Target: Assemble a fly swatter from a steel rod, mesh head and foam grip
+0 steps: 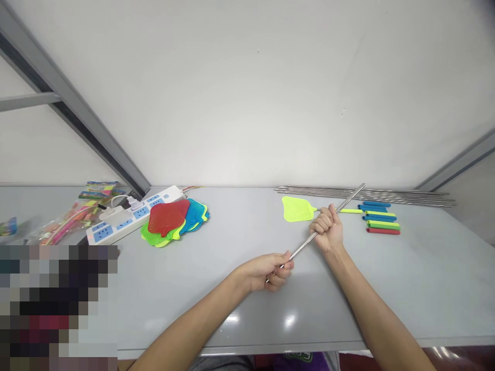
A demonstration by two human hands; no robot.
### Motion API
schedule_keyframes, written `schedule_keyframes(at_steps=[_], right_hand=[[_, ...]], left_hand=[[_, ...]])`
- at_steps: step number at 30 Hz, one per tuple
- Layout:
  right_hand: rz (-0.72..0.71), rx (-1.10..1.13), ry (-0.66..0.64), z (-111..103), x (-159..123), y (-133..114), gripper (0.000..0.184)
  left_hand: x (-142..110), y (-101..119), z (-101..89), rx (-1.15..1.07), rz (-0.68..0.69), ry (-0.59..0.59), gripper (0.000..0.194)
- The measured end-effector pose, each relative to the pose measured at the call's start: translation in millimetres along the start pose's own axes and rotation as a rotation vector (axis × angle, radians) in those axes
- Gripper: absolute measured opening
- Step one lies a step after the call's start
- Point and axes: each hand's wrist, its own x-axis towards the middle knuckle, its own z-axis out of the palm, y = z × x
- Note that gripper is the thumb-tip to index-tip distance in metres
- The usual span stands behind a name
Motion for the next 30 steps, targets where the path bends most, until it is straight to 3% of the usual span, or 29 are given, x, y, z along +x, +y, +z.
schedule_keyframes(at_steps=[7, 15, 21, 30], right_hand=[[0.053, -0.077, 0.018, 5, 2, -6, 0.036], [0.111, -0.146, 0.081, 7, 3, -8, 0.036], [0.18, -0.093, 0.06, 11, 1, -8, 0.032], [0.039, -0.102, 0.087, 10, 1, -2, 0.034]], left_hand=[[2, -4, 6.7, -0.038, 0.0, -0.072, 0.033], [4, -5, 13.6, 0.084, -0.025, 0.004, 0.035], [7, -11, 18.6, 0.112, -0.044, -0.081, 0.036], [7, -11, 23.7, -0.011, 0.062, 0.006, 0.032]])
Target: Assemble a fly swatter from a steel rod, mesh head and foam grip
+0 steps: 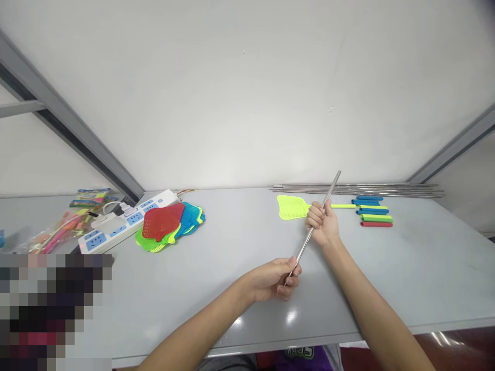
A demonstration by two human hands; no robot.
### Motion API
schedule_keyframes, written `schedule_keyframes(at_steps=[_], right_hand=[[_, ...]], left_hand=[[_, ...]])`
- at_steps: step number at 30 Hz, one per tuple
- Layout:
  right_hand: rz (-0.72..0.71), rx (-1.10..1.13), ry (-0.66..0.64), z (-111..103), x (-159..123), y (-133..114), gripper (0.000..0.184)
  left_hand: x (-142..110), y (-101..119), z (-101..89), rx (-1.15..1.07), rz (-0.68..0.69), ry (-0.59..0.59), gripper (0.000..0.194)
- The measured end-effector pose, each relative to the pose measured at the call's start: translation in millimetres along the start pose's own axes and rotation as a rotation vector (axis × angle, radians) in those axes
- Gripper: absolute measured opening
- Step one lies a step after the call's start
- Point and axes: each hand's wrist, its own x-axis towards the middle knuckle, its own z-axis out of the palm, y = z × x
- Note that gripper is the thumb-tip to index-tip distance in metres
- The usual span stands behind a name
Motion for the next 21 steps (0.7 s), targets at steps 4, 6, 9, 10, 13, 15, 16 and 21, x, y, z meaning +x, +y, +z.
schedule_keyframes(at_steps=[4, 6, 9, 10, 13, 15, 16, 21], right_hand=[[-0.008, -0.088, 0.1, 1, 4, 4, 0.04], [-0.025, -0.106, 0.157, 1, 4, 7, 0.041], [-0.023, -0.124, 0.237, 0, 5, 11, 0.042], [-0.023, -0.133, 0.259, 0, 6, 13, 0.043], [-0.039, -0.177, 0.334, -2, 7, 15, 0.043], [-0.036, -0.215, 0.396, -2, 8, 17, 0.044], [-0.032, -0.231, 0.426, -2, 9, 18, 0.044], [-0.034, -0.279, 0.503, 0, 9, 22, 0.044]], left_hand=[[2, -4, 1.4, 0.021, 0.019, 0.045, 0.033], [2, -6, 1.8, 0.049, 0.028, 0.057, 0.033], [4, -9, 1.6, 0.085, 0.037, 0.082, 0.033], [5, -10, 1.3, 0.096, 0.038, 0.093, 0.033], [8, -15, 0.3, 0.122, 0.04, 0.13, 0.035], [10, -18, 0.2, 0.132, 0.044, 0.166, 0.036], [11, -19, 0.5, 0.134, 0.05, 0.184, 0.037], [13, -21, 3.4, 0.169, 0.063, 0.248, 0.039]])
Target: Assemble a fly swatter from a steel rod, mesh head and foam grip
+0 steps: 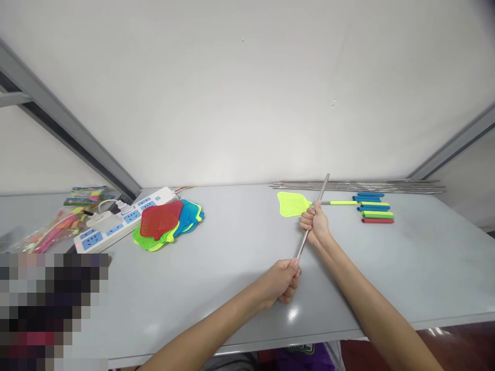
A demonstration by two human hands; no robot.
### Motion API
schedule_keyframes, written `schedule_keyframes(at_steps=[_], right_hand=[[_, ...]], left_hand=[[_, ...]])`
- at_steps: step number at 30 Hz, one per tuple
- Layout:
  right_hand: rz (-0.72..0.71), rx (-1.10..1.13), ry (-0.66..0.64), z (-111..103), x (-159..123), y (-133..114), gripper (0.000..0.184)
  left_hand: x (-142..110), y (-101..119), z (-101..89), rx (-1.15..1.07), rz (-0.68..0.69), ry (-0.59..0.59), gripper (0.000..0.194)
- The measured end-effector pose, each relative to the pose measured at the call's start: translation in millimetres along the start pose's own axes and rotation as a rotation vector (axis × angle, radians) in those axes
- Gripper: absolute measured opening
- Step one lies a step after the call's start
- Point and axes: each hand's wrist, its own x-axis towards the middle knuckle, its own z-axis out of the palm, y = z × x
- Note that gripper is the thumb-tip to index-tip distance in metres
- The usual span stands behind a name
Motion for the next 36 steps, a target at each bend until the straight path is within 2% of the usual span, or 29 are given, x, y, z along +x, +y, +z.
schedule_keyframes(at_steps=[4, 8, 15, 26, 29, 32, 34, 36], right_hand=[[-0.01, -0.023, 0.04, 1, -1, 5, 0.045], [0.002, -0.015, 0.023, 1, -3, 8, 0.044], [0.02, 0.059, -0.095, 3, -7, 6, 0.042], [0.072, 0.133, -0.223, -4, -3, 4, 0.037], [0.053, 0.164, -0.251, -4, -3, 1, 0.035], [0.015, 0.182, -0.286, -3, -4, -2, 0.033], [-0.016, 0.189, -0.324, -2, -5, -5, 0.031], [-0.021, 0.197, -0.363, -2, -7, -7, 0.03]], left_hand=[[0, -1, 0.7, 0.015, -0.019, 0.026, 0.039], [0, -2, -0.3, 0.007, -0.005, 0.024, 0.04], [1, -2, -3.1, -0.013, 0.016, -0.039, 0.039], [-2, 3, -7.4, -0.08, -0.027, -0.099, 0.036], [-2, 8, -10.1, -0.023, -0.055, -0.04, 0.035], [-1, 14, -16.0, 0.16, -0.001, 0.065, 0.036], [-2, 19, -21.6, 0.415, 0.108, 0.211, 0.039], [-4, 23, -26.9, 0.769, 0.266, 0.42, 0.041]])
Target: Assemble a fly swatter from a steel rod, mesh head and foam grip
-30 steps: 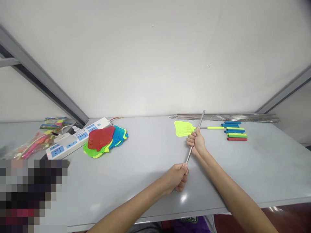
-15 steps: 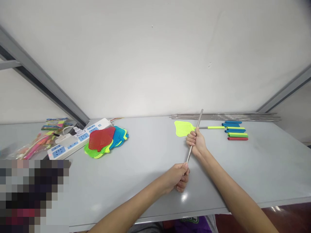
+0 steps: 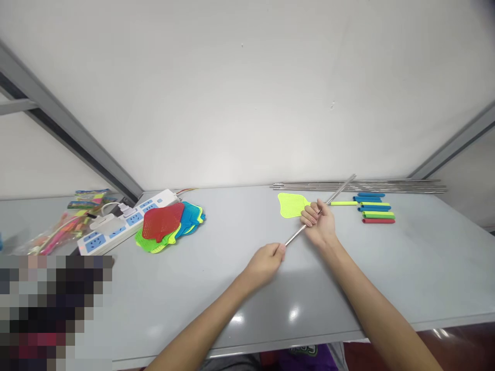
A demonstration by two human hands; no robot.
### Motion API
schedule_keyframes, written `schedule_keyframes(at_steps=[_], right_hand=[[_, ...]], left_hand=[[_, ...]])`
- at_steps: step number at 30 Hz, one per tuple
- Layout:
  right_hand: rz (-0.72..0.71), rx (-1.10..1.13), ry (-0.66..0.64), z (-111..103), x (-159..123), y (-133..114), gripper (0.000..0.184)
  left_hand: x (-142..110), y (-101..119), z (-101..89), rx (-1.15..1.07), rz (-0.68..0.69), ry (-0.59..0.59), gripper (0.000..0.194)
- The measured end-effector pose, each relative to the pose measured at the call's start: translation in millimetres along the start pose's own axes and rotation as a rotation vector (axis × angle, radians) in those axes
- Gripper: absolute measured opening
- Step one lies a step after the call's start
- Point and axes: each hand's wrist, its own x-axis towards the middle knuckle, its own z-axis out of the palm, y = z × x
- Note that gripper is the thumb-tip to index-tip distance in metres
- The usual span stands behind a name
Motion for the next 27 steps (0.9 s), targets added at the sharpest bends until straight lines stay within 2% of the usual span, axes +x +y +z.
schedule_keyframes(at_steps=[1, 3, 5, 8, 13, 21, 27], right_hand=[[0.006, 0.009, -0.011, 0, -1, 0, 0.03], [0.012, 0.035, -0.005, -1, -2, 0, 0.032], [-0.01, 0.059, 0.03, -3, -3, 3, 0.034], [-0.066, 0.05, 0.05, -3, -5, 8, 0.037], [-0.098, 0.008, -0.016, 0, -7, 11, 0.038], [-0.084, -0.076, 0.047, 0, -8, 18, 0.039], [-0.073, -0.065, 0.039, 1, -11, 23, 0.039]], left_hand=[[0, 0, -3.0, 0.162, 0.043, 0.088, 0.041], [1, 1, -6.7, 0.425, 0.054, 0.157, 0.04], [0, 1, -6.7, 0.607, 0.034, 0.167, 0.039], [0, 1, -3.9, 0.732, 0.007, 0.167, 0.038], [-1, 0, -4.6, 0.623, 0.004, 0.125, 0.039], [1, -3, -10.6, 0.278, 0.035, 0.034, 0.038], [1, -3, -11.3, 0.218, 0.028, 0.005, 0.037]])
